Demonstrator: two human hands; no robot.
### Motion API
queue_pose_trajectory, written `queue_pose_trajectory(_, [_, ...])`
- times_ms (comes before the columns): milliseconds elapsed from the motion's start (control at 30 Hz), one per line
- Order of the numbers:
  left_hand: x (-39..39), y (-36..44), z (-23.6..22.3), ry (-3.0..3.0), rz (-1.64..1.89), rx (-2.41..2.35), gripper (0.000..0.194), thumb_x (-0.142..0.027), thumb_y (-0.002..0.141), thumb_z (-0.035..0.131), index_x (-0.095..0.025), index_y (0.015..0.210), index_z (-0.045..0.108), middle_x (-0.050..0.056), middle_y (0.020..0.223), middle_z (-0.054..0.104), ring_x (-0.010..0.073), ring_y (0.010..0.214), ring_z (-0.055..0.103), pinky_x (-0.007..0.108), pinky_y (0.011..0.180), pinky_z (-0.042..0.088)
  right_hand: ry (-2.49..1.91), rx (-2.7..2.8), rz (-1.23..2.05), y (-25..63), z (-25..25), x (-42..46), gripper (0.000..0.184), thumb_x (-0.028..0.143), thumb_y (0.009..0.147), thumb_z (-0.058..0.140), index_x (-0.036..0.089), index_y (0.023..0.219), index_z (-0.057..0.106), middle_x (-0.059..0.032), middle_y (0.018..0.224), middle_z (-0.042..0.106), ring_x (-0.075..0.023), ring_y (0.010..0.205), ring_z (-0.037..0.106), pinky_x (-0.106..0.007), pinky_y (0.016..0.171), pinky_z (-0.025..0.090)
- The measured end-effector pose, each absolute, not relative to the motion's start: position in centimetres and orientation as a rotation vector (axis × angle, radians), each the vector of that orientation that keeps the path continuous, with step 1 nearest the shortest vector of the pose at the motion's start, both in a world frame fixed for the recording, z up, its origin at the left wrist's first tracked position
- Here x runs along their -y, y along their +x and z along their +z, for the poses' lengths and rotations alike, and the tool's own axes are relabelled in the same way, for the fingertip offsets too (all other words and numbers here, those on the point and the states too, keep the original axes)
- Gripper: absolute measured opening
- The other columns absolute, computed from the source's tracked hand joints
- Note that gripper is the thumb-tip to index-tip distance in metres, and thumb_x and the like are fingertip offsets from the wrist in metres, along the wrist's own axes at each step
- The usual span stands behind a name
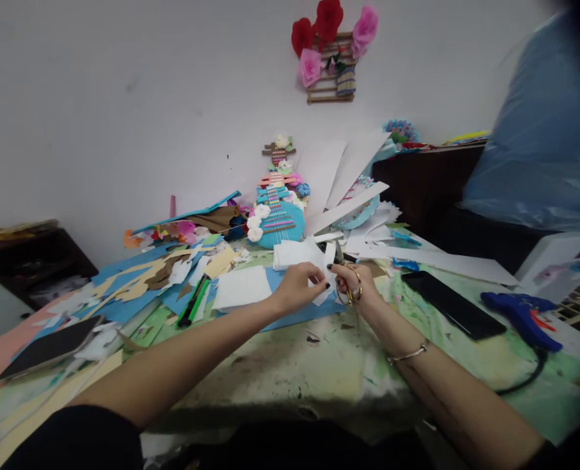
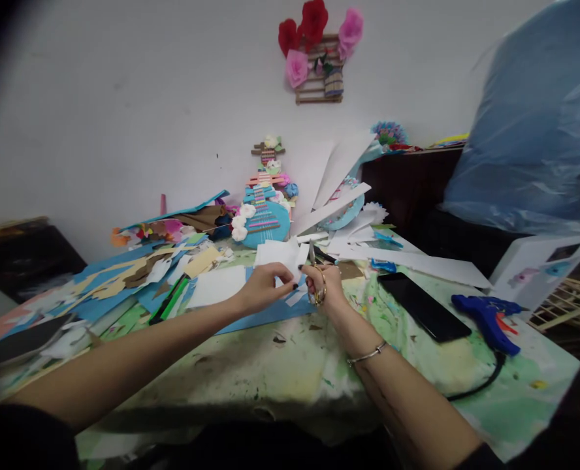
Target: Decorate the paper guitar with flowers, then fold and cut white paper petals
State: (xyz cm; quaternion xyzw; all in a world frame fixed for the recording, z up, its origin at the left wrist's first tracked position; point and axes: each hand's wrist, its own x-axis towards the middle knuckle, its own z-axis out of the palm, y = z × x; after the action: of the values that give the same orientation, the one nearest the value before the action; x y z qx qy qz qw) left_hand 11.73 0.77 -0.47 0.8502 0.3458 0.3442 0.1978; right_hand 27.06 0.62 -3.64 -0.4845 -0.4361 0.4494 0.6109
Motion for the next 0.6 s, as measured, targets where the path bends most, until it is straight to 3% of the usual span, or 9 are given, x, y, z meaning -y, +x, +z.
queue_pose_trajectory(167, [0.0,11.6,0.1,2.351,1.071,-0.97,0.015,-0.028,0.075,0.06,-0.016,0.068,0.062,0.004,0.072,0.064,0.0156,0.07,0.057,0.027,0.069,0.043,-1.046,0.965,1.032,27.1,-2.6,0.5,0.035,0.032,0.057,0.064,0.02,0.041,0.036,0.005,0.034,0.035,-0.0055,0.032,0.032,-0.02,0.033,0.025])
queue_pose_trajectory(267, [-1.0,10.8,0.9,2.193,1.319,-1.125,0.025,-0.038,0.072,0.063,-0.015,0.08,0.06,0.008,0.09,0.063,0.0217,0.091,0.055,0.034,0.081,0.042,-0.926,1.038,1.209,26.7,-1.5,1.7,0.034,0.033,0.058,0.066,0.019,0.044,0.038,0.0061,0.036,0.035,-0.0047,0.032,0.029,-0.02,0.033,0.024])
queue_pose_trajectory(333, [-1.7,10.2,1.2,2.003,1.268,-1.033,0.038,-0.043,0.067,0.066,-0.015,0.092,0.059,0.01,0.1,0.062,0.0239,0.098,0.054,0.035,0.083,0.042,-0.846,1.102,1.347,26.4,-1.1,2.4,0.027,0.031,0.056,0.068,0.018,0.05,0.046,0.0069,0.037,0.037,-0.0043,0.032,0.029,-0.019,0.033,0.023])
queue_pose_trajectory(400, [-2.2,9.7,1.3,1.833,1.037,-0.821,0.041,-0.043,0.065,0.067,-0.014,0.094,0.06,0.009,0.095,0.064,0.0228,0.093,0.057,0.032,0.078,0.044,-0.842,1.169,1.414,26.1,-1.0,2.7,0.023,0.029,0.055,0.07,0.017,0.054,0.05,0.0075,0.036,0.037,-0.004,0.031,0.027,-0.019,0.033,0.021])
queue_pose_trajectory(467, [-2.4,9.3,1.2,1.703,0.799,-0.703,0.035,-0.04,0.062,0.07,-0.013,0.083,0.064,0.006,0.079,0.065,0.0192,0.075,0.06,0.028,0.067,0.044,-0.891,1.226,1.411,25.9,-1.2,2.8,0.024,0.029,0.054,0.071,0.016,0.054,0.051,0.0075,0.035,0.036,-0.0038,0.031,0.027,-0.019,0.033,0.018])
queue_pose_trajectory(600, [-2.4,8.4,0.6,1.57,0.696,-0.761,0.028,-0.035,0.054,0.076,-0.011,0.062,0.062,0.001,0.057,0.058,0.011,0.049,0.051,0.022,0.048,0.034,-0.981,1.289,1.38,25.9,-1.8,2.5,0.025,0.034,0.057,0.072,0.015,0.06,0.057,0.0059,0.038,0.041,-0.005,0.033,0.031,-0.02,0.034,0.019])
